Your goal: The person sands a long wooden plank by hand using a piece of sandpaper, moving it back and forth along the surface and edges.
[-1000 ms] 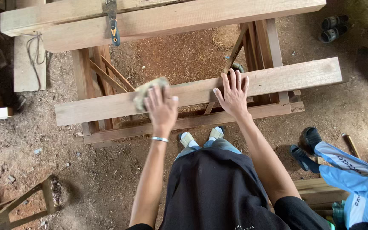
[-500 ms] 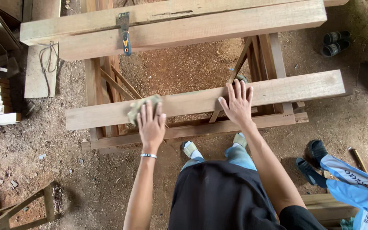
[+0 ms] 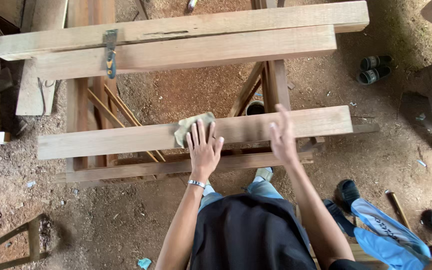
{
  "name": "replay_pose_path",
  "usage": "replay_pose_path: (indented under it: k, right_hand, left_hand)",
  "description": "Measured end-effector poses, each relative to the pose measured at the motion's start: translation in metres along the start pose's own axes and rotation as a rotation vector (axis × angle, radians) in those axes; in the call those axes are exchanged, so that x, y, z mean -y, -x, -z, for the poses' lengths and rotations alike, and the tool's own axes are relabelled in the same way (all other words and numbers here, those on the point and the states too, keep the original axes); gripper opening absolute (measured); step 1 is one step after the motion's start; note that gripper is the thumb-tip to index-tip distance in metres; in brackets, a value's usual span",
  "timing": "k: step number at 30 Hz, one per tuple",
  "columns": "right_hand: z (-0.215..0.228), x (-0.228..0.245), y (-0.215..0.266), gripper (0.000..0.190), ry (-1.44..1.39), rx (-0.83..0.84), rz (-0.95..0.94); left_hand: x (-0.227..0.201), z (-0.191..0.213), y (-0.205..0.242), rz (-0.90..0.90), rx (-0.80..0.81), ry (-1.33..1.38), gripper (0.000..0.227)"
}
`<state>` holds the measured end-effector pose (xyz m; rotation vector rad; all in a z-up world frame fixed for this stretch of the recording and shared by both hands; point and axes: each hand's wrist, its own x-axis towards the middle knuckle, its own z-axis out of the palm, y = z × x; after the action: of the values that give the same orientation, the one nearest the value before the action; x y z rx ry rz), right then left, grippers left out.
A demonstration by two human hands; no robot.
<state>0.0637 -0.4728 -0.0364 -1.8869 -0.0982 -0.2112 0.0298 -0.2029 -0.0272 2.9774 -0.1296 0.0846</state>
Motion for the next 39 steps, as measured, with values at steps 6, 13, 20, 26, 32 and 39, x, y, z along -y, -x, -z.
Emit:
replay_pose_path:
  k: [6, 13, 20, 26, 32, 39]
  right_hand:
    - [0.135, -0.069, -0.02, 0.058, 0.363, -0.301, -0.063]
    - [0.163, -0.085, -0.029, 0.057, 0.311, -0.091, -0.326]
    - [0.176, -0.092, -0.045, 0.064, 0.16, -0.061, -0.659]
    - [0.18, -0.126, -0.046, 0.057, 0.241, -0.001, -0.644]
    - [0.179, -0.126, -0.044, 0.057, 0.217, -0.025, -0.611]
    - [0.178, -0.127, -0.044, 0.056, 0.222, -0.031, -0.573]
  left_hand:
    - [-0.024, 0.017, 0.03, -0.098, 0.105, 0.002, 0.056]
    - [0.025, 0.026, 0.043, 0.315, 0.003, -0.007, 0.059]
    - [-0.058, -0.004, -0.006, 0.291, 0.089, -0.043, 0.06]
    - [-0.144, -0.039, -0.001, -0.062, -0.022, 0.003, 0.057]
    - [-0.1, -0.026, 0.019, -0.237, 0.083, -0.06, 0.058]
    - [-0.064, -0.011, -0.005, 0.209, 0.035, -0.038, 0.061]
